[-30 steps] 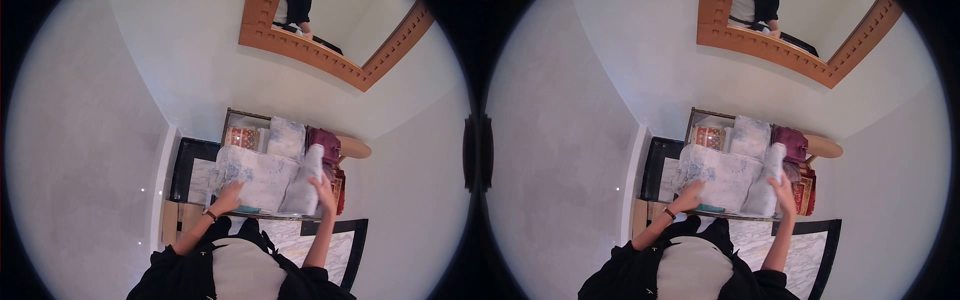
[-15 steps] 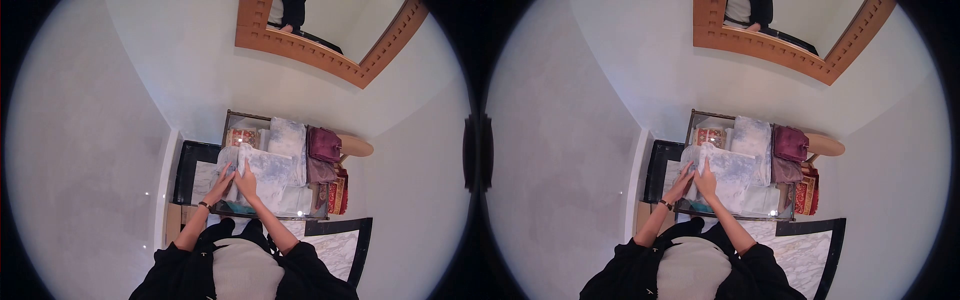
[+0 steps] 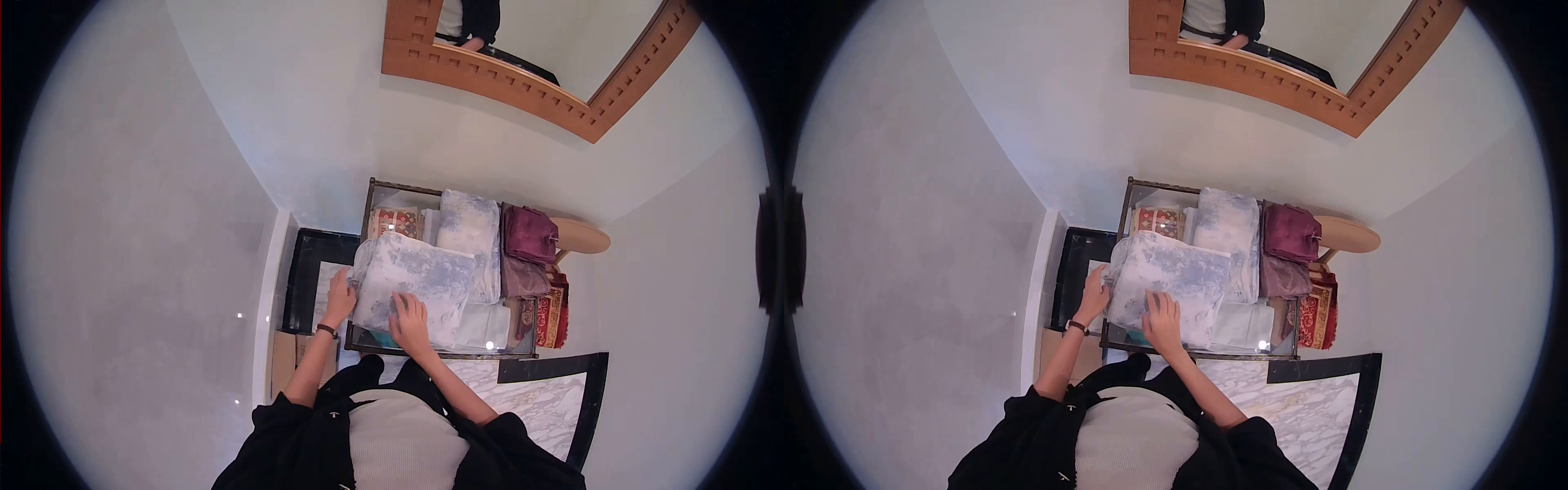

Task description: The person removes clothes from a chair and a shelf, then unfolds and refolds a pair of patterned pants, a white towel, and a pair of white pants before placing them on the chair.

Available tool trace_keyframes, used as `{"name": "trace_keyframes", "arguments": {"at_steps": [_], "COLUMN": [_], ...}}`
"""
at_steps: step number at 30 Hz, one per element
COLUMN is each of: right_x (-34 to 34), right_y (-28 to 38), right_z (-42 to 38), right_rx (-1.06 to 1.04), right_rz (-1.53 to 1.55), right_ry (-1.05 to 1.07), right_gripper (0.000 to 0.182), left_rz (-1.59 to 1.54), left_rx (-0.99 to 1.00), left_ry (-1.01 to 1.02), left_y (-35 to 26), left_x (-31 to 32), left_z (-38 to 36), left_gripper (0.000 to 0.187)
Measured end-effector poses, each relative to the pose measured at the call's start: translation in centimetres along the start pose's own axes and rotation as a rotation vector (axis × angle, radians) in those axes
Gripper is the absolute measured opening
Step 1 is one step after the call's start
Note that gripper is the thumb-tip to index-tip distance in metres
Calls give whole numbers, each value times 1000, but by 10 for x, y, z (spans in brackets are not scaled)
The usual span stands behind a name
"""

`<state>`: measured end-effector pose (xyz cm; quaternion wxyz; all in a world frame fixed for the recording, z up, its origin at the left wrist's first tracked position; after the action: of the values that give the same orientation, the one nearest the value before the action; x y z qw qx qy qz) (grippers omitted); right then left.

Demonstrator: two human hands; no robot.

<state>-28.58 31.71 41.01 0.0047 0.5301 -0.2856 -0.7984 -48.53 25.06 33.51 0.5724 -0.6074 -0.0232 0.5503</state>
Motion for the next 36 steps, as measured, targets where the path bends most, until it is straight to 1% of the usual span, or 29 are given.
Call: {"name": "trace_keyframes", "arguments": {"at_steps": [1,4,7,10,11,13,14,16,17,19,20,22,23,25,26,29,31,32,34,36], "right_x": [2,15,19,16,14,12,14,19,24,42,48,46,46,30,17,-13,-30,-33,-38,-34], "right_y": [-3,-6,-3,10,17,33,36,41,38,24,15,0,-10,-16,-18,-25,-25,-22,-16,-7], "right_z": [-6,-14,-14,-4,2,16,22,31,34,36,37,40,36,29,27,19,18,20,25,33], "right_rx": [6,-56,-59,-40,-60,-102,-81,-46,-21,33,50,85,174,356,365,367,334,314,277,174], "right_rz": [-7,-67,-109,-1,9,31,30,27,22,13,109,297,462,789,779,746,719,701,665,570], "right_ry": [11,80,96,82,67,40,50,70,61,44,-2,-94,-141,-236,-287,-456,-590,-574,-541,-517], "right_gripper": [63,62,66,72,73,74,71,66,59,46,38,25,23,23,23,22,20,19,17,16], "left_rz": [-25,-281,118,304,269,153,94,-56,-133,-308,-397,-394,-394,-527,-593,-560,-200,-23,59,85], "left_rx": [58,-264,-437,-316,-278,-323,-347,-458,-512,-583,-617,-647,-663,-705,-726,-677,-236,-17,-64,-121], "left_ry": [-8,358,581,444,396,470,502,650,722,800,839,852,862,847,839,798,602,493,557,617], "left_y": [3,25,39,32,28,40,45,24,10,-6,-12,-13,-14,-20,-24,-26,-41,-51,-63,-67], "left_x": [0,10,7,-23,-31,-30,-29,-35,-38,-36,-36,-34,-32,-29,-27,3,18,24,30,30], "left_z": [1,1,8,15,19,23,25,30,30,25,23,20,17,13,11,5,0,-5,-12,-12], "left_gripper": [47,33,20,28,35,37,37,37,37,34,33,32,31,31,30,31,34,35,34,30]}}
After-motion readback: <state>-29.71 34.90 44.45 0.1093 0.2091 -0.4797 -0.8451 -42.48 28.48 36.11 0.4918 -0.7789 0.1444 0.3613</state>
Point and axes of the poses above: each hand's wrist, its own z-axis towards the middle knuckle, its own x-axis out of the palm, y = z × x, the point moved 6 cm from there along z, towards the middle knuckle, and after that the axes turned 10 degrees about -x, right-handed, at the moved point
